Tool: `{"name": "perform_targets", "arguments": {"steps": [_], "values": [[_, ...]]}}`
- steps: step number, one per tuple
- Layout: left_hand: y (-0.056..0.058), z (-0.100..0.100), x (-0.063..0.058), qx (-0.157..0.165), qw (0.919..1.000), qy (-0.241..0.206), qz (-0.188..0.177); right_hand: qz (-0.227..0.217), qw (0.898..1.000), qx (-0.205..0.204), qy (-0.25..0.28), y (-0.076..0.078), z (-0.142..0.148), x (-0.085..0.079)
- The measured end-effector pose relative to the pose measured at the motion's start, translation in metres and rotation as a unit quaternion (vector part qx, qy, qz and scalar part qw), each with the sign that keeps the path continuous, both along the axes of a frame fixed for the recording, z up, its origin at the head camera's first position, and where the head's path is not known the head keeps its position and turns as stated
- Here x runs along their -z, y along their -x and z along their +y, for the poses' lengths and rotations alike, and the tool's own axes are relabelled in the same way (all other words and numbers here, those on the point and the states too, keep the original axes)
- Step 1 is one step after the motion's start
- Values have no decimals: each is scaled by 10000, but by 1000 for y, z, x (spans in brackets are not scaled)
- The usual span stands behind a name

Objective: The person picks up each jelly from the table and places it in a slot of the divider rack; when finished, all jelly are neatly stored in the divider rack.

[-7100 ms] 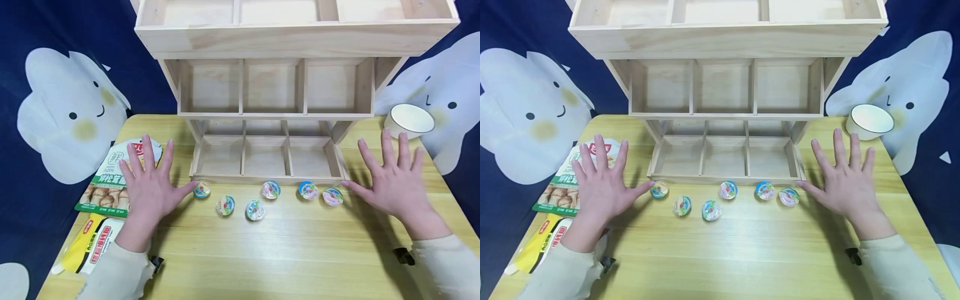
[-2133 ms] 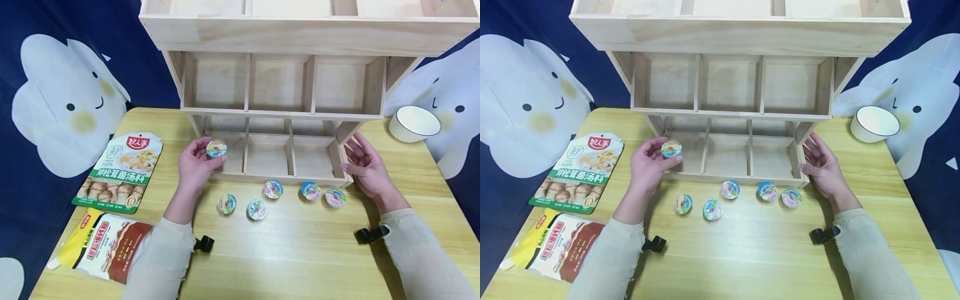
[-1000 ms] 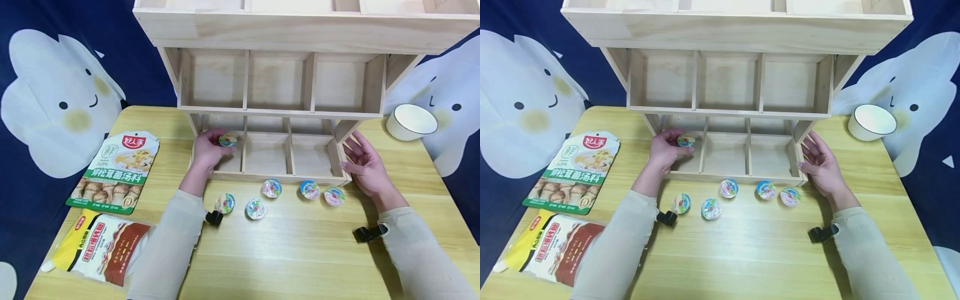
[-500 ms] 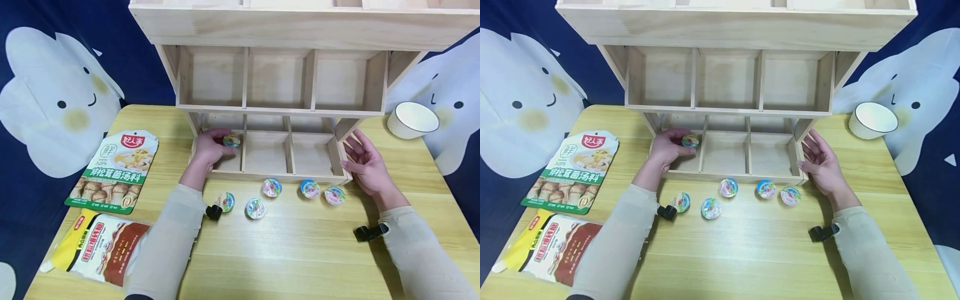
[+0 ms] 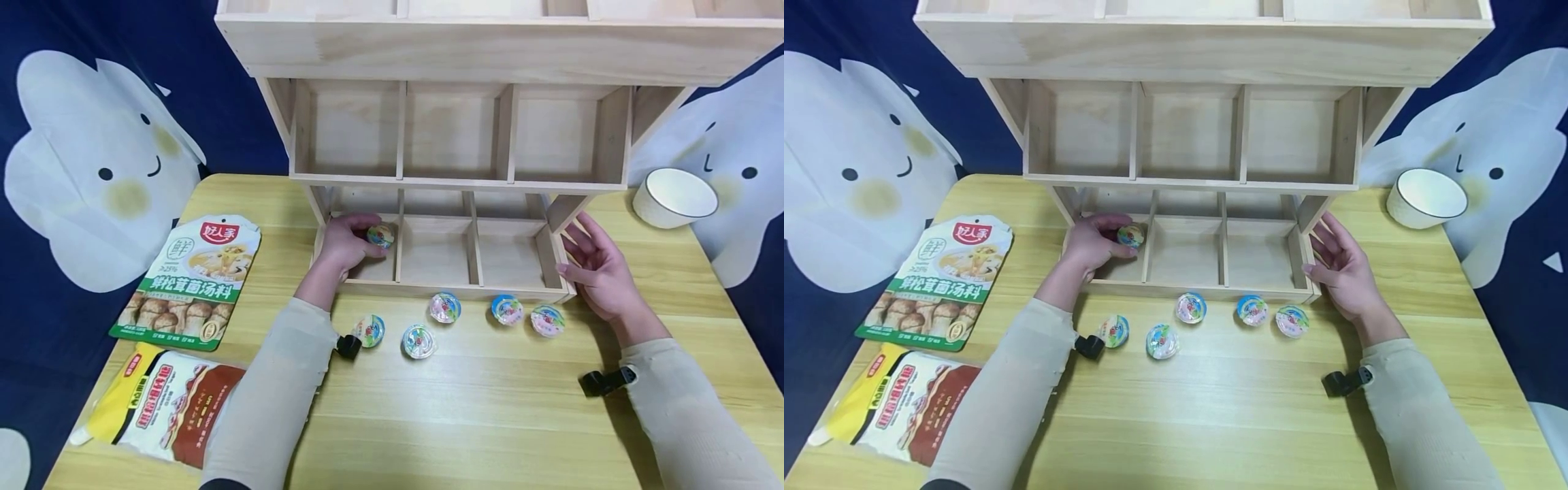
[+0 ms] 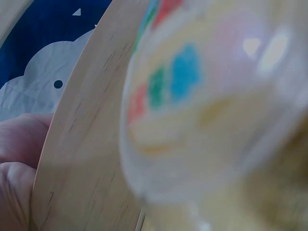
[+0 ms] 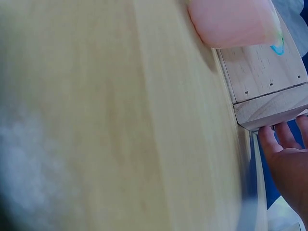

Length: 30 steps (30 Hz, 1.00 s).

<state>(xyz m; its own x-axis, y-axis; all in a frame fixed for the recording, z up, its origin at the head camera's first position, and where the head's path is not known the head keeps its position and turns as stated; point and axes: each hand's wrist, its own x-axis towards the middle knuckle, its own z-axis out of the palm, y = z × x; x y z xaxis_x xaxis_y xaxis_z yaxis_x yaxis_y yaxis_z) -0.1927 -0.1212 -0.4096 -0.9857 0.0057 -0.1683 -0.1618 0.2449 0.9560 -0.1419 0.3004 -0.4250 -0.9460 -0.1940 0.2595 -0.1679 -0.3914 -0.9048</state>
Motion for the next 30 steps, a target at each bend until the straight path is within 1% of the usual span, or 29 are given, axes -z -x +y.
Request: {"name": "perform_targets", "arguments": {"steps": [6,10,18,26,30], "values": [[0,0,1,39,9998,165,-82,-20,10000,7,-2,0,0,0],[0,0,1,76,9998,171,-110,-4,10000,11,-32,-1,0,-1],[-1,-2,2,69,9998,-147,-102,11,10000,2,-22,-1,0,-1],[-1,-2,2,43,9995,-303,-61,26,10000,16,65,-2,-1,-1],[-3,-3,1,29,9994,-328,-45,9,10000,2,70,-2,-1,0]]}}
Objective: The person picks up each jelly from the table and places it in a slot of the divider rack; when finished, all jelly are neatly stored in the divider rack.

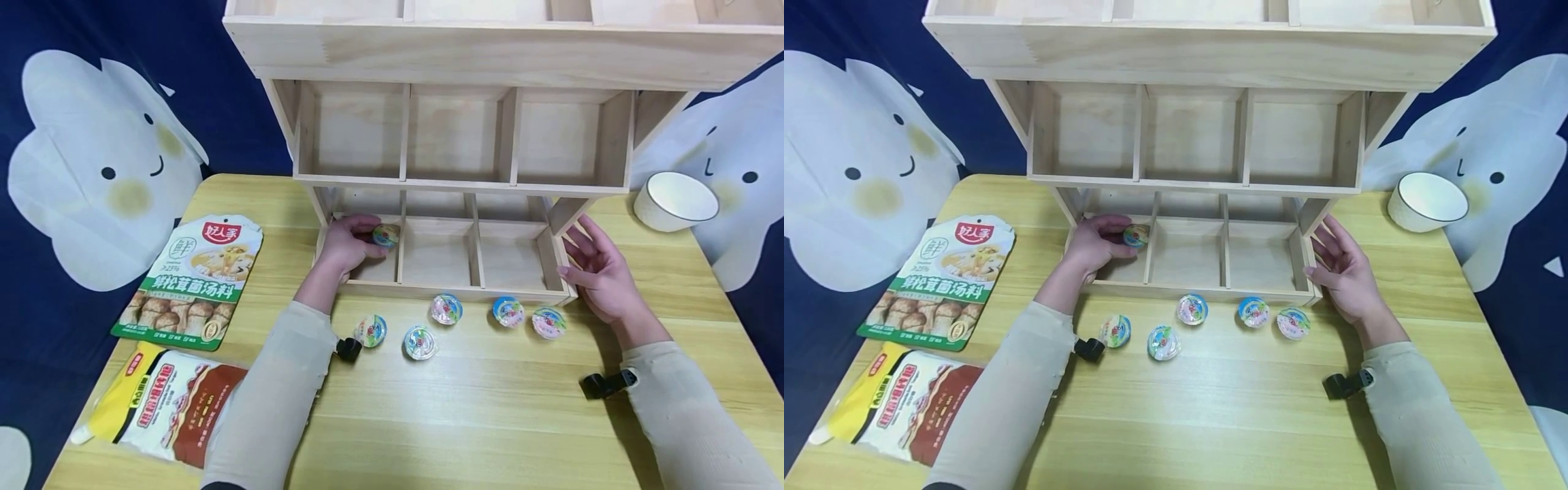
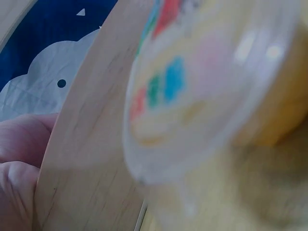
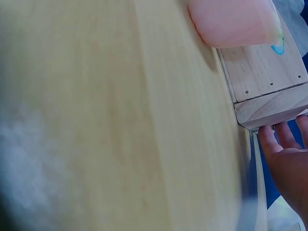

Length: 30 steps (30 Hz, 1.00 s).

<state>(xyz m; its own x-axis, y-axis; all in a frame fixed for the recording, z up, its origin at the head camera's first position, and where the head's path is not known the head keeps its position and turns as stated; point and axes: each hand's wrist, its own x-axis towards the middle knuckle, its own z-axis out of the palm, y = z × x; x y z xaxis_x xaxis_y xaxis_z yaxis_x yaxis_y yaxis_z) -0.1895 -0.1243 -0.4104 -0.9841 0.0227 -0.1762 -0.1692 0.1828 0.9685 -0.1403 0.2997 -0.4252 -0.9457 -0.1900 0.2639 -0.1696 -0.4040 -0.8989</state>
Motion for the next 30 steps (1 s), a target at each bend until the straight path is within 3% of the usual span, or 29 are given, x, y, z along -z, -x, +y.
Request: {"name": "perform_targets", "arguments": {"steps": [10,15,20,30], "values": [[-12,-7,-8,-218,9986,197,436,10,10000,3,-27,0,1,0],[-21,-11,-12,-405,9962,-313,702,-1,10000,-9,-30,0,1,0],[-31,-12,-18,-656,9869,-1043,1039,-10,10000,-18,-36,0,1,1],[-57,-14,-35,-556,9793,-1456,1292,-24,10000,-38,6,0,1,0]]}}
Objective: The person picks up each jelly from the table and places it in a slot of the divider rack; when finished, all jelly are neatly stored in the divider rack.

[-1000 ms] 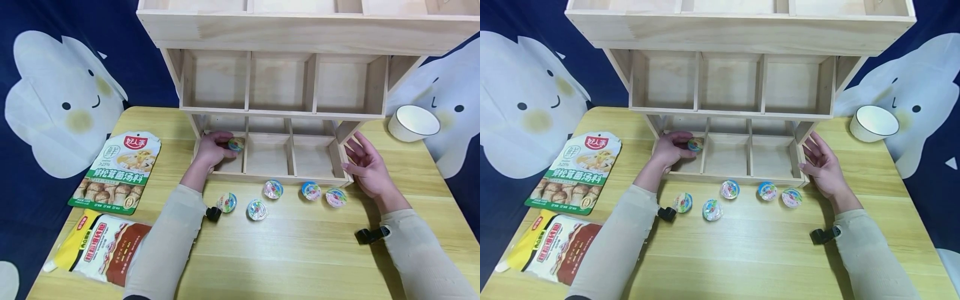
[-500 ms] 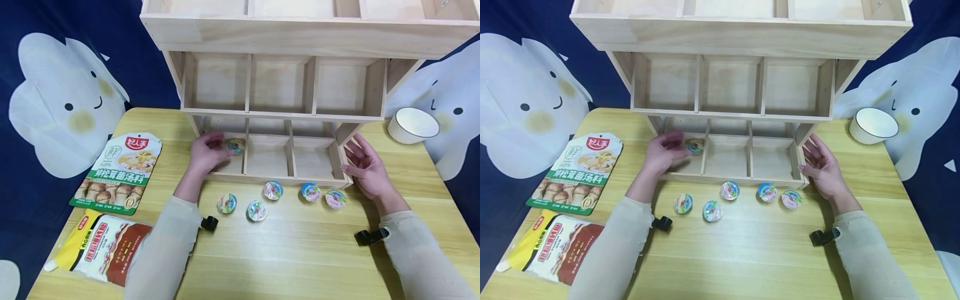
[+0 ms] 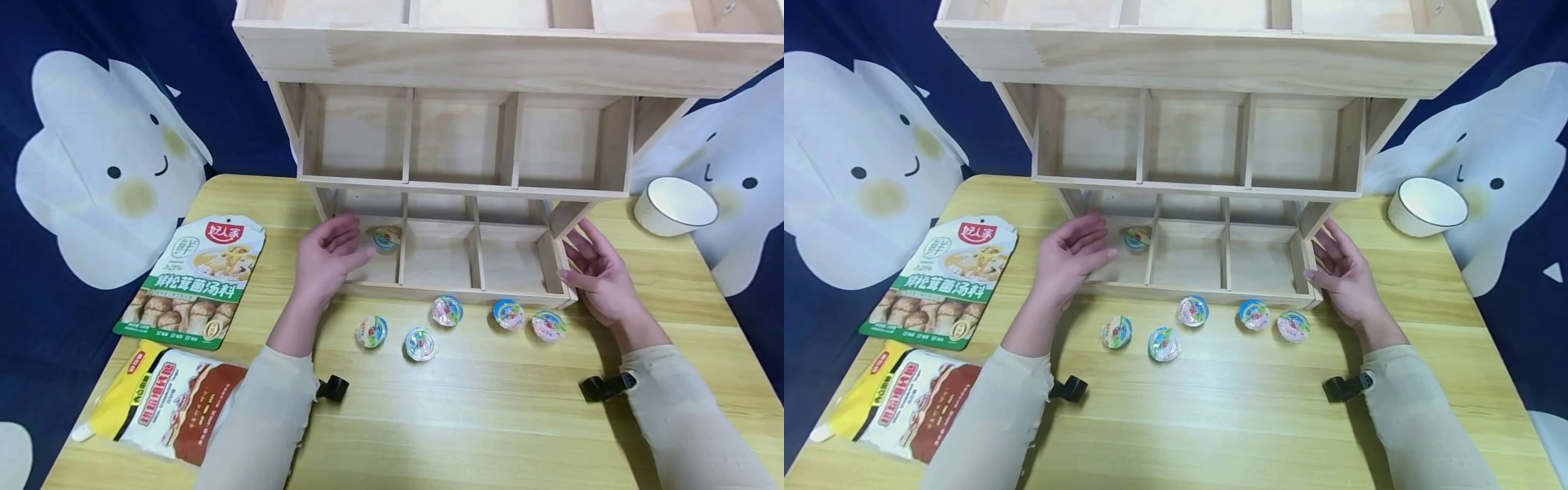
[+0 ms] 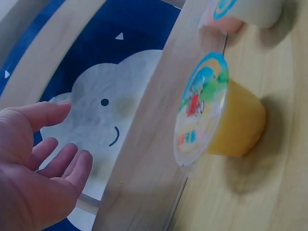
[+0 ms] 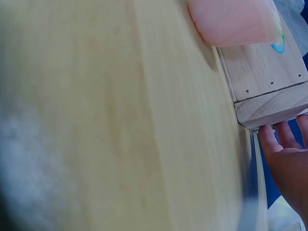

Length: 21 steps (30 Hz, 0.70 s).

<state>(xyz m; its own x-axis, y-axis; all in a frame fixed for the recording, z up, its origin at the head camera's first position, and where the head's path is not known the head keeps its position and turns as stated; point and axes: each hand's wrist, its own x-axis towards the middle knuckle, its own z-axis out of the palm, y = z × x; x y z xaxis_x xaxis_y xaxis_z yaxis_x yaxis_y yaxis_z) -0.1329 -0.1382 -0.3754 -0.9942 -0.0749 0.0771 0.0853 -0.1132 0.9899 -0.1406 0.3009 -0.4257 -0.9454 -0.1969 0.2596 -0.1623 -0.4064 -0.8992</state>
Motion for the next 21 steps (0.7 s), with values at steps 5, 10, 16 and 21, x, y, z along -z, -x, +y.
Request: {"name": "perform_targets", "arguments": {"steps": [5,10,16,21], "values": [[-15,-2,-6,10,10000,71,-58,3,10000,-13,-10,0,-1,-1],[-29,1,-7,101,9998,152,-81,-20,10000,-65,20,-1,1,-1],[-44,3,-5,373,9993,39,53,-10,9999,-76,69,-3,3,0],[-57,-3,-3,582,9982,145,78,-12,10000,-95,12,0,1,-1]]}}
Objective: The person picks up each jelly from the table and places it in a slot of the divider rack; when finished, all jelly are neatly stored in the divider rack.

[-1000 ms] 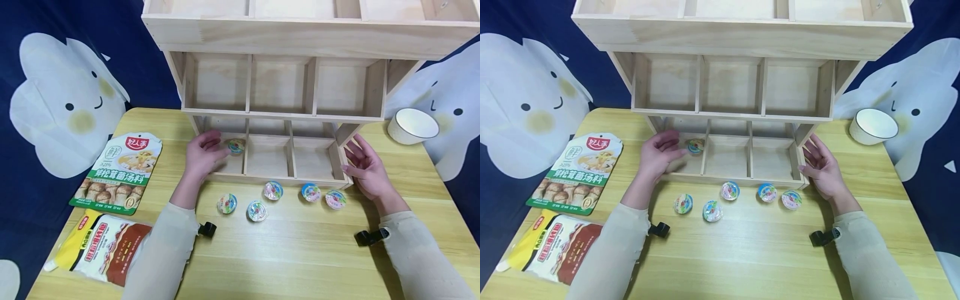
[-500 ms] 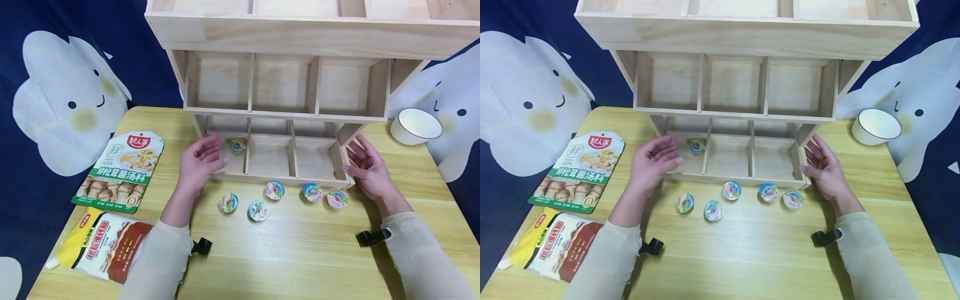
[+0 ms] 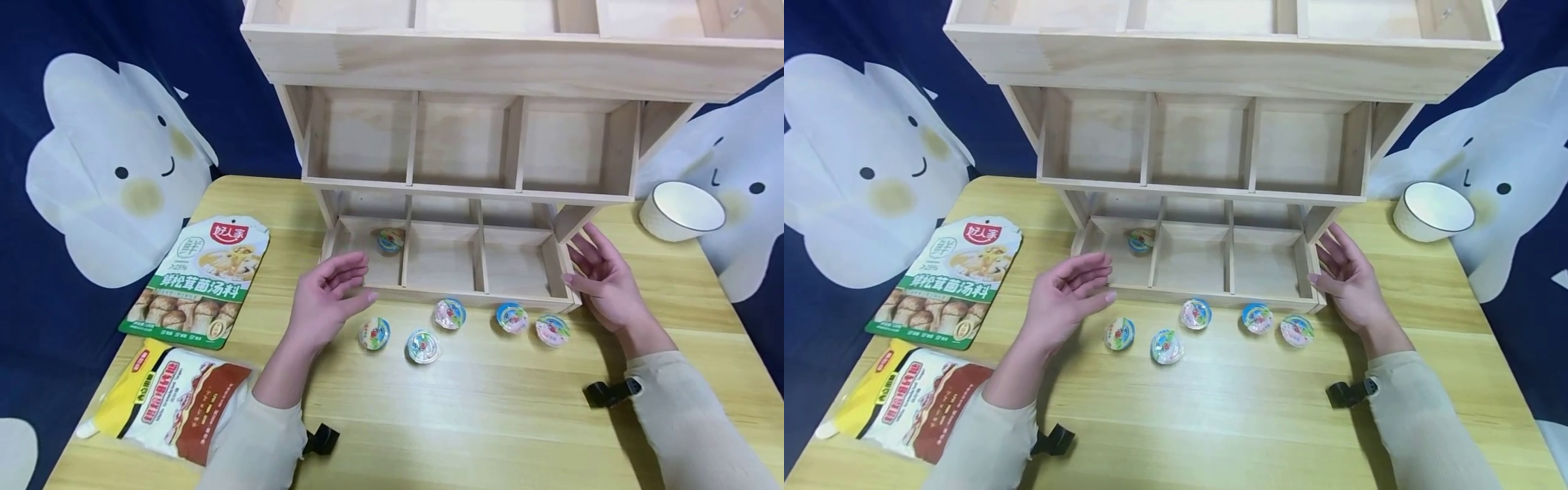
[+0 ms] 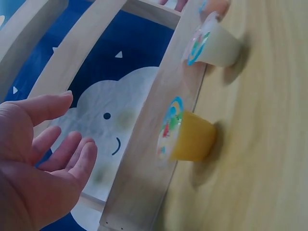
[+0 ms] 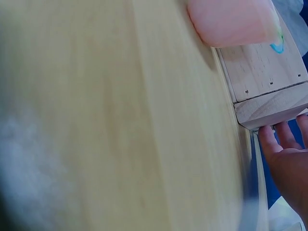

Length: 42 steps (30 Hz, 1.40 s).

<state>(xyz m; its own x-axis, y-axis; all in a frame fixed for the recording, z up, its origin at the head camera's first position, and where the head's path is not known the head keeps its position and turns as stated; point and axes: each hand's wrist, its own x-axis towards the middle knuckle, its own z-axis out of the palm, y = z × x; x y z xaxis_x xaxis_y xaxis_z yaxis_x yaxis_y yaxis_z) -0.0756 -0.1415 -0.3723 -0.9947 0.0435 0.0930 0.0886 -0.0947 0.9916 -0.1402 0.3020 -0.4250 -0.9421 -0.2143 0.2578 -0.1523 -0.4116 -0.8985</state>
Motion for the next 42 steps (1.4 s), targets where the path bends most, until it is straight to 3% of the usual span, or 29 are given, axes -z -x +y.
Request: {"name": "perform_targets", "arguments": {"steps": [9,15,22,31,42], "values": [[-22,-11,9,354,9992,140,-134,12,9999,33,-98,2,-3,-1],[-30,-15,19,545,9971,375,-370,33,9999,81,-103,2,-4,-1],[-36,-15,33,901,9925,617,-541,29,9999,101,-83,1,-3,-1],[-39,-13,40,913,9911,783,-578,-7,10000,97,-16,0,-1,-1],[-43,-13,47,1047,9789,1689,-467,-45,10000,49,-15,1,0,0]]}}
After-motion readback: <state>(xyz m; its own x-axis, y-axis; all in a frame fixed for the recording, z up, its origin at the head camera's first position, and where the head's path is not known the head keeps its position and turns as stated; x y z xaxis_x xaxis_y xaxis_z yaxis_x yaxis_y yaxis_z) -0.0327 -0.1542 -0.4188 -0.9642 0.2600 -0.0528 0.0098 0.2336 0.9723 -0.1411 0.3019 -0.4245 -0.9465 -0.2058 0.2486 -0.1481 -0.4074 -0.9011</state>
